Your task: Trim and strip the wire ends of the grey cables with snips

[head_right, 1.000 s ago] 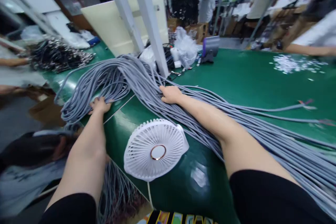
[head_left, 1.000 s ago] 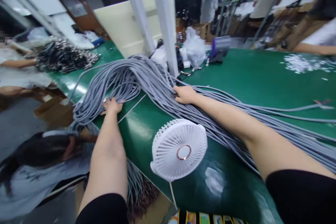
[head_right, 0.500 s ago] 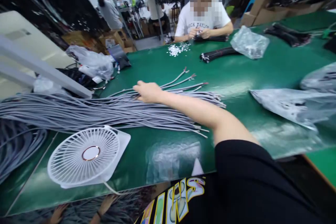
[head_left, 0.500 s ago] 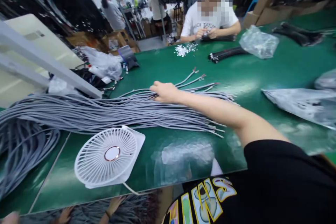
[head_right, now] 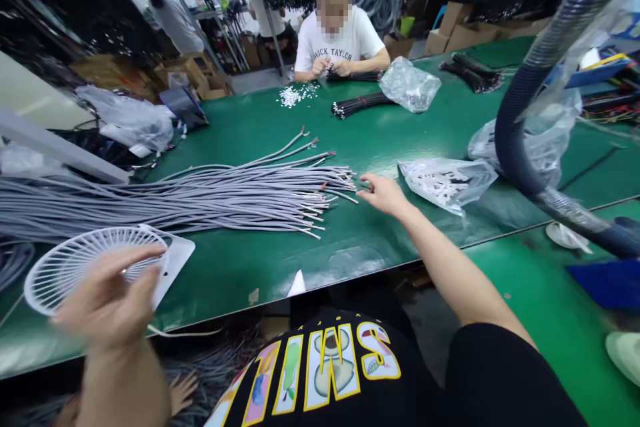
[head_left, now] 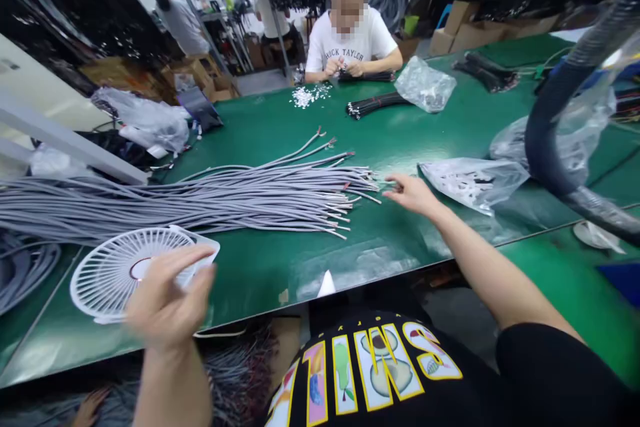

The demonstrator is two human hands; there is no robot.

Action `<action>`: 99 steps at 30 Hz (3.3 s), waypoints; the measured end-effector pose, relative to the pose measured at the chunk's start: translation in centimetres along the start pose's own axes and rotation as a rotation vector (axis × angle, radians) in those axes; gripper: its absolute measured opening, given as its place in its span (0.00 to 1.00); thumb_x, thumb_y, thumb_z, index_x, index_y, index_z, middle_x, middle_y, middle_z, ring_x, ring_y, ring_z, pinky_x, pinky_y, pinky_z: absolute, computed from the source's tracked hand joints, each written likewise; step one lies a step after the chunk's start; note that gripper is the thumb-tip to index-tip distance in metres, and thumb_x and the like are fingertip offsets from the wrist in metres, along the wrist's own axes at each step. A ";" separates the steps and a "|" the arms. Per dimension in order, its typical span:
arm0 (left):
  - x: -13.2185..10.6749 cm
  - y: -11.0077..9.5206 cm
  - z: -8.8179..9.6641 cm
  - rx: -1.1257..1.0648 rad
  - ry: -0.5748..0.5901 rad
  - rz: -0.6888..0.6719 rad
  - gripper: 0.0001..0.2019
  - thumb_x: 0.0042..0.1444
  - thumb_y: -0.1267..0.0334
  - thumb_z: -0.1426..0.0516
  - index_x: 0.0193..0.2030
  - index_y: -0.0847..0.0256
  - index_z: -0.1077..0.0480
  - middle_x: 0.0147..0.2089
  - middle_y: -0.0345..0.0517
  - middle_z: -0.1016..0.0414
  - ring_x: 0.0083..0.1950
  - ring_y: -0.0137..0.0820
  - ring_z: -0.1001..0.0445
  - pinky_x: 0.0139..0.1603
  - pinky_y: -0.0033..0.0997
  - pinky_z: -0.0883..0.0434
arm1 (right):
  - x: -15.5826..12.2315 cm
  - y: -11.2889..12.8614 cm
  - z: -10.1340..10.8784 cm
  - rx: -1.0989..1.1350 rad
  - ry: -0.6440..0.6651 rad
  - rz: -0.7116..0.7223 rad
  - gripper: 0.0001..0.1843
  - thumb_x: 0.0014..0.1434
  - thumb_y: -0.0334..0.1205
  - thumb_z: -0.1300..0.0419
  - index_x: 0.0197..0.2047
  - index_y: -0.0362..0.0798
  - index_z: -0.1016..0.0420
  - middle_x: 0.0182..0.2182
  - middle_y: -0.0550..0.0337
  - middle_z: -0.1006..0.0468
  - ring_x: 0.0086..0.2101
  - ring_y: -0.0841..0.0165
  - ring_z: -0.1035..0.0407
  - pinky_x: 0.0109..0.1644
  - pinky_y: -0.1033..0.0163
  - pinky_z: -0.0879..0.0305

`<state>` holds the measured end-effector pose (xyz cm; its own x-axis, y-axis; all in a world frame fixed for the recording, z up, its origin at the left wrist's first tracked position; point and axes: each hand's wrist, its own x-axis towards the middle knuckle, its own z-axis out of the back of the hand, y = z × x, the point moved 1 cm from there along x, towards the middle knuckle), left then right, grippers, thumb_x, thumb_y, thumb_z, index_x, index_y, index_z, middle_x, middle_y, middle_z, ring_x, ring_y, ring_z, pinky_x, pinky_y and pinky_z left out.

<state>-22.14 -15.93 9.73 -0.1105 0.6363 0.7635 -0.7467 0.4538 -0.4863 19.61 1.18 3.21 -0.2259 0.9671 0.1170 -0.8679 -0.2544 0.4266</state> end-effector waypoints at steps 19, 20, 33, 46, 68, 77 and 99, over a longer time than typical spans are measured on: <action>-2.0 1.3 -19.8 -0.121 0.460 -0.088 0.05 0.60 0.65 0.44 0.39 0.59 0.27 0.37 0.46 0.21 0.41 0.33 0.25 0.45 0.38 0.28 | 12.3 0.3 -5.4 -0.273 0.115 0.066 0.25 0.62 0.43 0.46 0.62 0.55 0.40 0.50 0.49 0.24 0.47 0.54 0.28 0.48 0.53 0.34; -2.2 1.4 -19.9 -0.128 0.460 -0.089 0.05 0.59 0.66 0.44 0.39 0.59 0.27 0.38 0.46 0.21 0.42 0.33 0.25 0.46 0.39 0.28 | 13.2 0.3 -5.5 -0.265 0.107 0.053 0.25 0.62 0.43 0.47 0.62 0.55 0.40 0.49 0.48 0.24 0.47 0.54 0.28 0.48 0.53 0.34; -0.7 2.1 -18.9 -0.160 0.397 -0.009 0.05 0.59 0.64 0.44 0.37 0.58 0.26 0.36 0.44 0.21 0.40 0.32 0.25 0.45 0.37 0.29 | 6.3 -2.3 -4.1 -0.053 0.100 0.045 0.20 0.59 0.44 0.44 0.53 0.49 0.28 0.35 0.56 0.20 0.35 0.64 0.27 0.38 0.63 0.35; 9.2 7.1 -25.1 0.313 0.734 0.159 0.09 0.54 0.64 0.46 0.36 0.60 0.24 0.39 0.48 0.22 0.43 0.39 0.27 0.47 0.37 0.33 | 2.5 -3.4 -5.9 0.097 -0.037 0.079 0.17 0.59 0.45 0.49 0.39 0.47 0.22 0.34 0.54 0.19 0.35 0.64 0.27 0.38 0.64 0.37; 8.4 9.7 -22.6 0.335 0.496 0.190 0.10 0.63 0.62 0.50 0.41 0.63 0.29 0.43 0.49 0.25 0.48 0.35 0.32 0.55 0.35 0.39 | 3.5 -3.9 -5.7 0.110 0.006 0.059 0.19 0.56 0.52 0.50 0.32 0.49 0.24 0.32 0.52 0.20 0.34 0.60 0.28 0.33 0.62 0.40; 5.4 3.3 -20.4 0.262 0.608 0.223 0.15 0.66 0.57 0.53 0.45 0.61 0.29 0.40 0.44 0.22 0.40 0.29 0.25 0.38 0.27 0.36 | 4.4 -4.1 -5.5 0.238 -0.016 -0.034 0.17 0.48 0.57 0.45 0.31 0.55 0.26 0.27 0.48 0.22 0.32 0.57 0.28 0.36 0.53 0.37; 2.4 3.5 -18.5 -0.022 0.612 0.055 0.15 0.63 0.56 0.50 0.44 0.57 0.24 0.43 0.43 0.19 0.44 0.33 0.22 0.45 0.29 0.31 | 2.6 9.9 -5.0 -0.029 -0.124 0.305 0.19 0.64 0.53 0.52 0.37 0.49 0.27 0.32 0.55 0.24 0.33 0.65 0.31 0.36 0.64 0.40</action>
<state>-12.88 -1.23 1.98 0.2530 0.8991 0.3572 -0.7364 0.4184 -0.5316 8.16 1.23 3.23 -0.4231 0.8380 0.3445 -0.7814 -0.5300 0.3295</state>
